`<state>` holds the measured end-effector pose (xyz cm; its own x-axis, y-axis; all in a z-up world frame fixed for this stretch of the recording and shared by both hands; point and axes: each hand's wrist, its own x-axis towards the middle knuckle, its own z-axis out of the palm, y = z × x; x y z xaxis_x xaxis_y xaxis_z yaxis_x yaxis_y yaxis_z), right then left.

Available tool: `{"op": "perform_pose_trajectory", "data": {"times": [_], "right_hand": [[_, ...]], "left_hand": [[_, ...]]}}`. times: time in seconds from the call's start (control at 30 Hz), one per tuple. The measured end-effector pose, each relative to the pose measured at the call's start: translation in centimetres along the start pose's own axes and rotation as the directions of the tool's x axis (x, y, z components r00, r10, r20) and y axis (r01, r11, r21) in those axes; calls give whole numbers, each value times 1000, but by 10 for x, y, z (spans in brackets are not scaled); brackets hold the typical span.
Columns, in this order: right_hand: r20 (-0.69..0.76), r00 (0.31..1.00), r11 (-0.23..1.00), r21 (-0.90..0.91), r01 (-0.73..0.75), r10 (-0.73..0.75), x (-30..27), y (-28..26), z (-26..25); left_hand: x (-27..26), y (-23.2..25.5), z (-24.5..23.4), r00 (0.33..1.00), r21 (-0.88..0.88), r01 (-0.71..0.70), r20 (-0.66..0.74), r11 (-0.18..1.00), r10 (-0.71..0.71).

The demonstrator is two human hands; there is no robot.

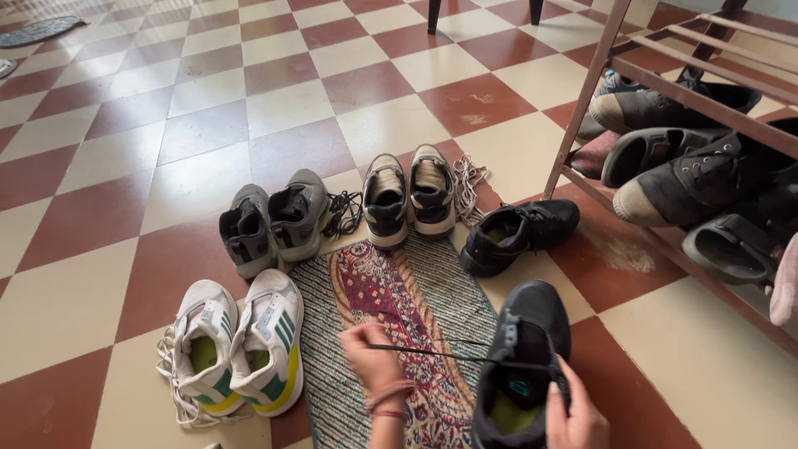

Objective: The person unlaces a black sneaker, then re-laces it by threading the laces through the eyelets and tying a knot. The person repeats the same unlacing and relacing process on the matching black sneaker.

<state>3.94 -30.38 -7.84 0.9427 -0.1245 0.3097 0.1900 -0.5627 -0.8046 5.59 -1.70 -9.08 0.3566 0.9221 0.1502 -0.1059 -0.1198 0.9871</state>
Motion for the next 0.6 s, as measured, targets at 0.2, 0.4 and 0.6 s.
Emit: {"op": "perform_pose_trajectory", "data": {"times": [0.2, 0.4, 0.6], "right_hand": [[66, 990, 992, -27, 125, -123, -6, 0, 36], [396, 912, 980, -194, -35, 111, 25, -27, 4], [443, 759, 874, 147, 464, -477, 54, -73, -40]], "left_hand": [[19, 73, -49, 990, 546, 68, 67, 835, -124], [-38, 114, -31, 781, 619, -554, 617, 556, 91], [-101, 129, 0, 403, -292, -454, 775, 842, 486]]}}
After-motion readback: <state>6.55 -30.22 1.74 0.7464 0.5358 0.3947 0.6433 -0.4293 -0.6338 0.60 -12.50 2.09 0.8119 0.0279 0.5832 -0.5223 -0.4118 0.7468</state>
